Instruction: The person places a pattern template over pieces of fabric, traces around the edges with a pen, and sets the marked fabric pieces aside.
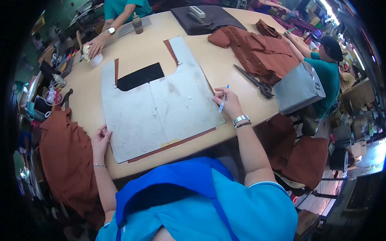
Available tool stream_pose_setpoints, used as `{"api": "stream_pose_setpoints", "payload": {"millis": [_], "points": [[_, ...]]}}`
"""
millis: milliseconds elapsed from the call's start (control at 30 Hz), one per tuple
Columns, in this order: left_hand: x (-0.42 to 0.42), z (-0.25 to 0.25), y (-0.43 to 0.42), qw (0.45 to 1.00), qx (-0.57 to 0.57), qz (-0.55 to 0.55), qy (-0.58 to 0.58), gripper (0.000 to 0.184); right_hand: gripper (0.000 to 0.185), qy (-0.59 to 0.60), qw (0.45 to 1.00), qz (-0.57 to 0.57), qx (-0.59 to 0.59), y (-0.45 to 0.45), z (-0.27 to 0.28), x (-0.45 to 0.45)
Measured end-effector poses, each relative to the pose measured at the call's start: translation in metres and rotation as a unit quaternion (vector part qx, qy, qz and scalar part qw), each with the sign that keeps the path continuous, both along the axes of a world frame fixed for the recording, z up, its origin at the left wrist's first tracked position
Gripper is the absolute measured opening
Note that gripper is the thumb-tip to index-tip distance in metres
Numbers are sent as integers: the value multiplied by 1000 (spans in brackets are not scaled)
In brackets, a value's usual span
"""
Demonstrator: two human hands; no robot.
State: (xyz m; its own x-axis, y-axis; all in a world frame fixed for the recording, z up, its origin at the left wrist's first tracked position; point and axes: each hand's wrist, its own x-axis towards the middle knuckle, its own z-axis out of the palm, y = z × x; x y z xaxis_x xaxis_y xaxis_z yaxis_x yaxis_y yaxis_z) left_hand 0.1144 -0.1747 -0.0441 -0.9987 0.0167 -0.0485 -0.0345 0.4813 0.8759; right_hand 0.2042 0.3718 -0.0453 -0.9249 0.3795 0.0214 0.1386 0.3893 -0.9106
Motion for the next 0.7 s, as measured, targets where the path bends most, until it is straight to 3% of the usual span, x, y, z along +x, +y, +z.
{"api": "stream_pose_setpoints", "payload": {"millis": [100,200,300,400,500,700], "points": [[1,2,2,1000,-29,5,9,47,41,-23,999,-7,47,-3,6,0],[-4,-15,-7,999,14,-13,41,46,44,-24,999,23,-2,-2,9,0],[2,4,-2,990,-137,5,41,47,45,-43,999,12,28,-2,8,-2],[2,-2,-3,996,-83,14,20,46,44,-31,999,16,-36,2,3,-3],[1,-5,-1,1000,-24,18,7,46,44,-5,999,30,-21,6,-3,-5],[-1,-7,-3,1000,-22,8,7,47,45,1,999,36,-16,9,-6,-6]]}}
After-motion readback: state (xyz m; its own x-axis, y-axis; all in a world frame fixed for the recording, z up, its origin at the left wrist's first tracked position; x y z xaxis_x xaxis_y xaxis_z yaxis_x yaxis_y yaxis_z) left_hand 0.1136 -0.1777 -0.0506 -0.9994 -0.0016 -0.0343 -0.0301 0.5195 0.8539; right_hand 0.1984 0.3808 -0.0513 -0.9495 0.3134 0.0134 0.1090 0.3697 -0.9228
